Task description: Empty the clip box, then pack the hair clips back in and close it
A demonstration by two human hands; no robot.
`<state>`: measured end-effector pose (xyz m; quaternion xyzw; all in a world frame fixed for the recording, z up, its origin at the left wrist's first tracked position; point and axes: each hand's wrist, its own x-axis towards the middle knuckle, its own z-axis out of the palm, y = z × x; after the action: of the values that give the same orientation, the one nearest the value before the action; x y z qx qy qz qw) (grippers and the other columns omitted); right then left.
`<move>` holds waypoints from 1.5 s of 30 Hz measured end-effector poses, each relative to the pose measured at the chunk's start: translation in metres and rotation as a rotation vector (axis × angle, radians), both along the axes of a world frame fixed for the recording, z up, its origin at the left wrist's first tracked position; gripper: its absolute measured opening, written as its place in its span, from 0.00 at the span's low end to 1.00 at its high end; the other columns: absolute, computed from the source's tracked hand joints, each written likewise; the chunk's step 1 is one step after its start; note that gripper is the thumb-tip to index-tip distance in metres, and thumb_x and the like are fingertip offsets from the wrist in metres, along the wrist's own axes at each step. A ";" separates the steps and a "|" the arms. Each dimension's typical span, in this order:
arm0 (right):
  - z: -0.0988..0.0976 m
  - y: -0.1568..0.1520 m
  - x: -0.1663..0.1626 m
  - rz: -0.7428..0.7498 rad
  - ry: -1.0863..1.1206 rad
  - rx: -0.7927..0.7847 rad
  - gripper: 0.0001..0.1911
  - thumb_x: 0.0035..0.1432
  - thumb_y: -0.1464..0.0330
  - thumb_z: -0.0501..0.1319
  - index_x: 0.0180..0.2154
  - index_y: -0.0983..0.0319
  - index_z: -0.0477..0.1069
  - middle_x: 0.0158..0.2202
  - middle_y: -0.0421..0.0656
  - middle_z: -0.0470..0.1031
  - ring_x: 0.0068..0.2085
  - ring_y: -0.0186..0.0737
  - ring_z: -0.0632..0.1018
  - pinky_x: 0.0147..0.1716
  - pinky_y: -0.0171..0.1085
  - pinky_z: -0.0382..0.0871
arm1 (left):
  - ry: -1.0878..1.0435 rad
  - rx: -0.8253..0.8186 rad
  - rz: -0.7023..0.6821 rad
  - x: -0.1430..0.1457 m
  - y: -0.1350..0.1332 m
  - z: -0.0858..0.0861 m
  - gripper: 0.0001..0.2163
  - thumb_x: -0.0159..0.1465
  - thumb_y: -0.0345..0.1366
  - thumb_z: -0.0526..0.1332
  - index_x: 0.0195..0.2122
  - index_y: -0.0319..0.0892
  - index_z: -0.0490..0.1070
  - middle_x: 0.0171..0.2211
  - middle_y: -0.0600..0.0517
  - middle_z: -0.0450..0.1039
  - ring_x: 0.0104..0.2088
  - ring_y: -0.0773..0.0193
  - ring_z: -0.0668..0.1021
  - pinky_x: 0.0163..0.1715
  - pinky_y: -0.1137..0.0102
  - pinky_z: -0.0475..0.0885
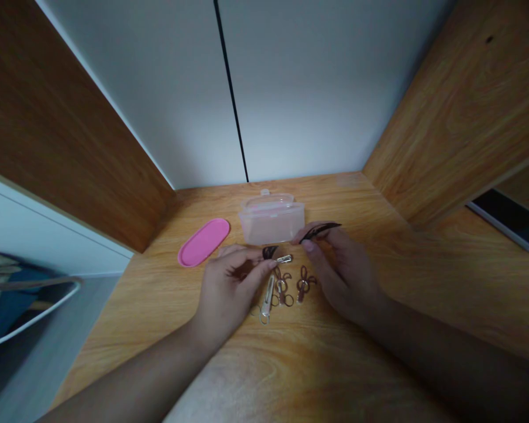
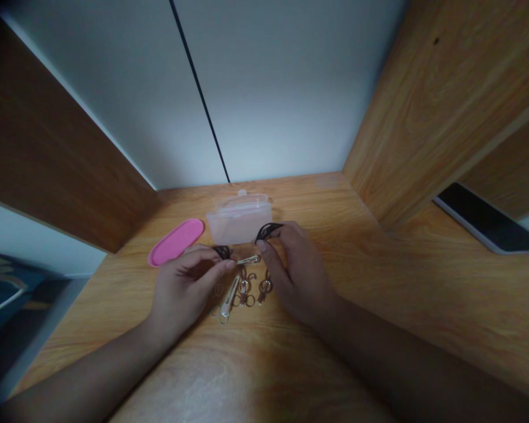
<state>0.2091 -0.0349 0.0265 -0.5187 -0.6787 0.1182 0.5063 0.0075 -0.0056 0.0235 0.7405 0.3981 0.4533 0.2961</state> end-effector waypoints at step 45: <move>0.006 -0.002 -0.004 0.305 0.064 0.235 0.17 0.59 0.77 0.65 0.47 0.54 0.79 0.36 0.43 0.82 0.37 0.39 0.81 0.37 0.41 0.77 | -0.152 0.197 -0.093 -0.001 -0.004 0.001 0.15 0.59 0.26 0.70 0.45 0.51 0.81 0.37 0.54 0.83 0.37 0.66 0.80 0.40 0.68 0.76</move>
<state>0.2046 -0.0370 0.0321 -0.3432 -0.7420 0.1299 0.5610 0.0064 -0.0100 0.0244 0.7472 0.2934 0.5307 0.2718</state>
